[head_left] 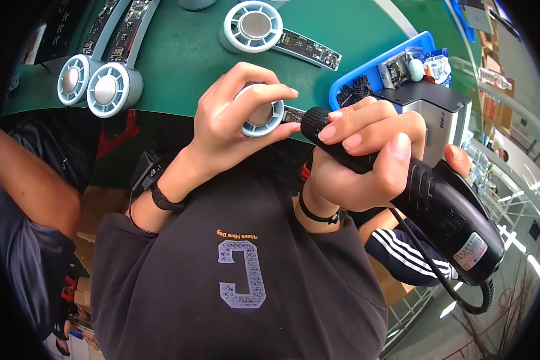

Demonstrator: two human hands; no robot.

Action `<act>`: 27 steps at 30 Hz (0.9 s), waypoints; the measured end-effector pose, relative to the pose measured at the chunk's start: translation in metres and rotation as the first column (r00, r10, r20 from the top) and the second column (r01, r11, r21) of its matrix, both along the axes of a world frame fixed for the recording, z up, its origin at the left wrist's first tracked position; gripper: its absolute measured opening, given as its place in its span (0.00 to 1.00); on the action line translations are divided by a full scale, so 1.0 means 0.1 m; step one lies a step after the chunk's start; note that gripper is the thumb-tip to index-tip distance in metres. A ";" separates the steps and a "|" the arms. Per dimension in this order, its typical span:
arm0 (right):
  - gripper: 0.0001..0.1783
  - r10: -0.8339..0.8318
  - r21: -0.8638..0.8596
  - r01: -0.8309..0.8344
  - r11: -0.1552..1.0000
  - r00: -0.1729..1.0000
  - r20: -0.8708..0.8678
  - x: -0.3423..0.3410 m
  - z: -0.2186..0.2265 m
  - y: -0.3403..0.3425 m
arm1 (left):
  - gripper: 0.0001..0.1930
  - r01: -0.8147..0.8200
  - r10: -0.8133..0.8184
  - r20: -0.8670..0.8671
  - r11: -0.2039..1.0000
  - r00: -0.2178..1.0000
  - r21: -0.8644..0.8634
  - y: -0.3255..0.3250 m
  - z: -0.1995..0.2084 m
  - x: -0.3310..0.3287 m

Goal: The person picks up a circuit board and a fan component, aligns them, and drives screws into the assembly using a power screwdriver. They repeat this process for multiple units, placing each finished assembly on the green work surface before starting the next.

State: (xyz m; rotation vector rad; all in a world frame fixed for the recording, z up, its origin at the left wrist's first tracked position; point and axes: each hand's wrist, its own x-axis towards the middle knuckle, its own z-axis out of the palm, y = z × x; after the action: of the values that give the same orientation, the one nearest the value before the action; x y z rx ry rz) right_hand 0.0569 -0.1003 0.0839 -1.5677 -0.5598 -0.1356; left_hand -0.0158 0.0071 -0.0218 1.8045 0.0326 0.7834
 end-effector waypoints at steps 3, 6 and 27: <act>0.17 -0.046 -0.007 0.046 0.999 0.999 0.005 0.00 -0.01 -0.01 | 0.25 -0.007 0.007 -0.005 1.000 1.000 0.001 0.00 0.00 0.00; 0.15 0.183 0.084 -0.178 0.980 0.981 -0.060 0.09 -0.03 -0.19 | 0.24 -0.012 0.012 -0.006 1.000 1.000 0.003 0.00 0.00 0.00; 0.24 0.148 0.169 -0.161 0.972 0.985 0.088 0.07 -0.16 -0.01 | 0.24 -0.028 0.028 -0.011 1.000 1.000 0.008 -0.03 -0.04 -0.03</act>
State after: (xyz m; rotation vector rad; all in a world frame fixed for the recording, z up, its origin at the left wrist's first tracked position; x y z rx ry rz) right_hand 0.0641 -0.1014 0.0683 -1.3469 -0.7080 -0.1217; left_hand -0.0185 0.0045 -0.0260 1.8199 0.0627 0.7945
